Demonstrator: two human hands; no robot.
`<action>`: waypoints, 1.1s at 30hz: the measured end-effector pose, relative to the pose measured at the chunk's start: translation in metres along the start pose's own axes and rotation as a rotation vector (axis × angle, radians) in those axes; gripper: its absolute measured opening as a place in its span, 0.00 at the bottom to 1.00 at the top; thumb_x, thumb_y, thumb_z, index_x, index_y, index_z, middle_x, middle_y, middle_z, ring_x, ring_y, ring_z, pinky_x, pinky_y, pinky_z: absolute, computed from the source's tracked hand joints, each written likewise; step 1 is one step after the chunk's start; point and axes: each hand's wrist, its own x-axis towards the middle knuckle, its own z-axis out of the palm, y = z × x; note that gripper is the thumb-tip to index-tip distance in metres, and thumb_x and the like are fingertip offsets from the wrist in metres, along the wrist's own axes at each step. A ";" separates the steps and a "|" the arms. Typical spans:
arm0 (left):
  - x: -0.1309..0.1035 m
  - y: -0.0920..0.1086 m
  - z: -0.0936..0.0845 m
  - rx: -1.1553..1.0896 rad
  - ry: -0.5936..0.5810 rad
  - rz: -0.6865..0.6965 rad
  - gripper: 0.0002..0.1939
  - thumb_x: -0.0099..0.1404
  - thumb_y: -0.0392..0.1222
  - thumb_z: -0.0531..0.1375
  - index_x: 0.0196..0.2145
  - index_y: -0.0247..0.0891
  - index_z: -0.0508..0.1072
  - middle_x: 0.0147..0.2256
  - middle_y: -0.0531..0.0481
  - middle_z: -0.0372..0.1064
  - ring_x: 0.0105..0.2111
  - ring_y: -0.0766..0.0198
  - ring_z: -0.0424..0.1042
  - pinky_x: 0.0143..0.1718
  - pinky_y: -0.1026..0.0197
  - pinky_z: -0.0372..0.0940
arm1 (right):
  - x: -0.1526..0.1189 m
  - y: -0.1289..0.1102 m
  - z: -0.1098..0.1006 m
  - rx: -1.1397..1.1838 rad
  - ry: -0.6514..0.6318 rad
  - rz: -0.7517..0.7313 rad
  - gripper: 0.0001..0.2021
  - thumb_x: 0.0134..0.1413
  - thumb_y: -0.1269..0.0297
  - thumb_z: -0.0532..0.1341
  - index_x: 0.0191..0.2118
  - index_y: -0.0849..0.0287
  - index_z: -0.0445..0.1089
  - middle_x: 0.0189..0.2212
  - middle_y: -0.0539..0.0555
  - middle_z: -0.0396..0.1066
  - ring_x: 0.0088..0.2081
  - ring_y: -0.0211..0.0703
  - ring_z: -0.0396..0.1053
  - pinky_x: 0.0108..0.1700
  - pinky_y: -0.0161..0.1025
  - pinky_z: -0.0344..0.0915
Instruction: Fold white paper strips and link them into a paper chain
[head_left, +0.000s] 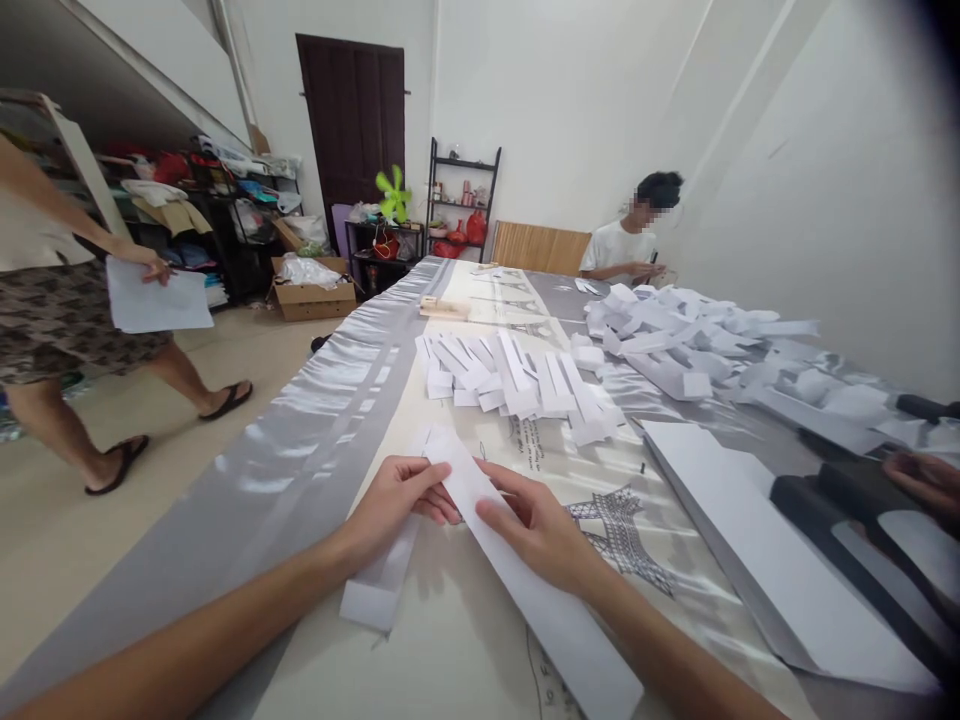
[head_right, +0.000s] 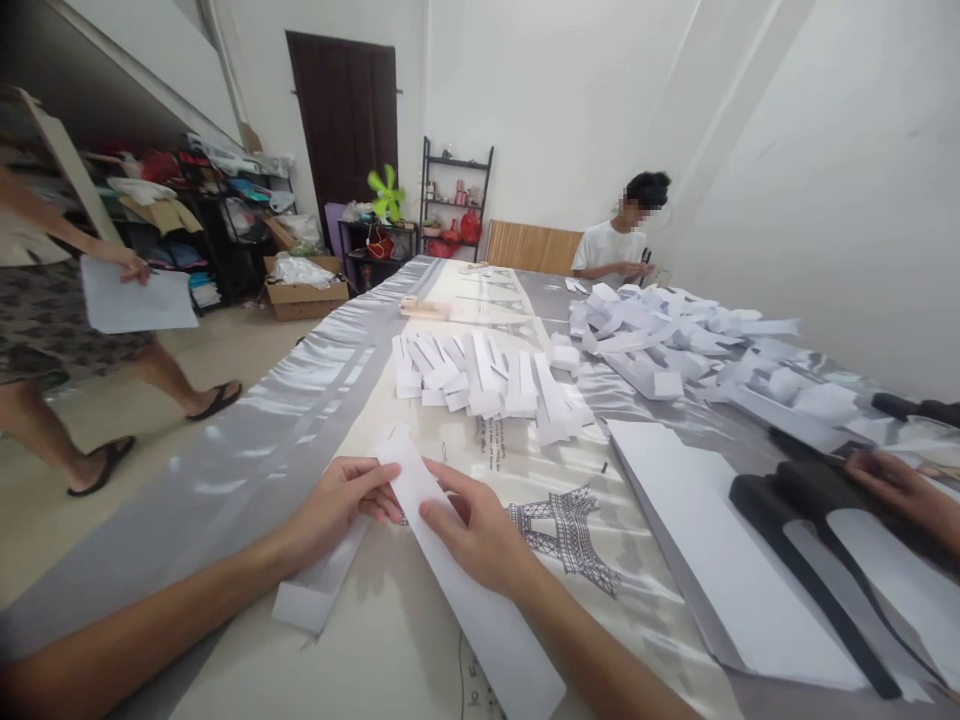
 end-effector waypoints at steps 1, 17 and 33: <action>0.000 0.000 0.000 -0.010 0.009 -0.001 0.20 0.66 0.52 0.64 0.29 0.30 0.79 0.27 0.41 0.78 0.26 0.59 0.78 0.28 0.65 0.70 | -0.002 -0.001 0.000 -0.011 -0.016 0.001 0.25 0.67 0.57 0.58 0.67 0.47 0.60 0.62 0.52 0.66 0.57 0.51 0.67 0.58 0.46 0.64; -0.003 0.000 0.004 -0.058 -0.038 0.042 0.29 0.68 0.61 0.58 0.30 0.28 0.80 0.28 0.38 0.78 0.29 0.56 0.78 0.36 0.56 0.74 | -0.016 -0.015 0.005 -0.130 -0.188 0.220 0.29 0.70 0.45 0.48 0.72 0.43 0.47 0.40 0.54 0.69 0.33 0.43 0.68 0.46 0.49 0.68; -0.006 0.003 0.003 -0.010 -0.034 0.129 0.17 0.68 0.53 0.63 0.40 0.34 0.80 0.25 0.48 0.74 0.25 0.66 0.70 0.30 0.65 0.66 | -0.006 -0.010 0.007 0.288 -0.075 0.324 0.20 0.59 0.47 0.64 0.40 0.62 0.74 0.37 0.59 0.79 0.31 0.43 0.76 0.38 0.41 0.71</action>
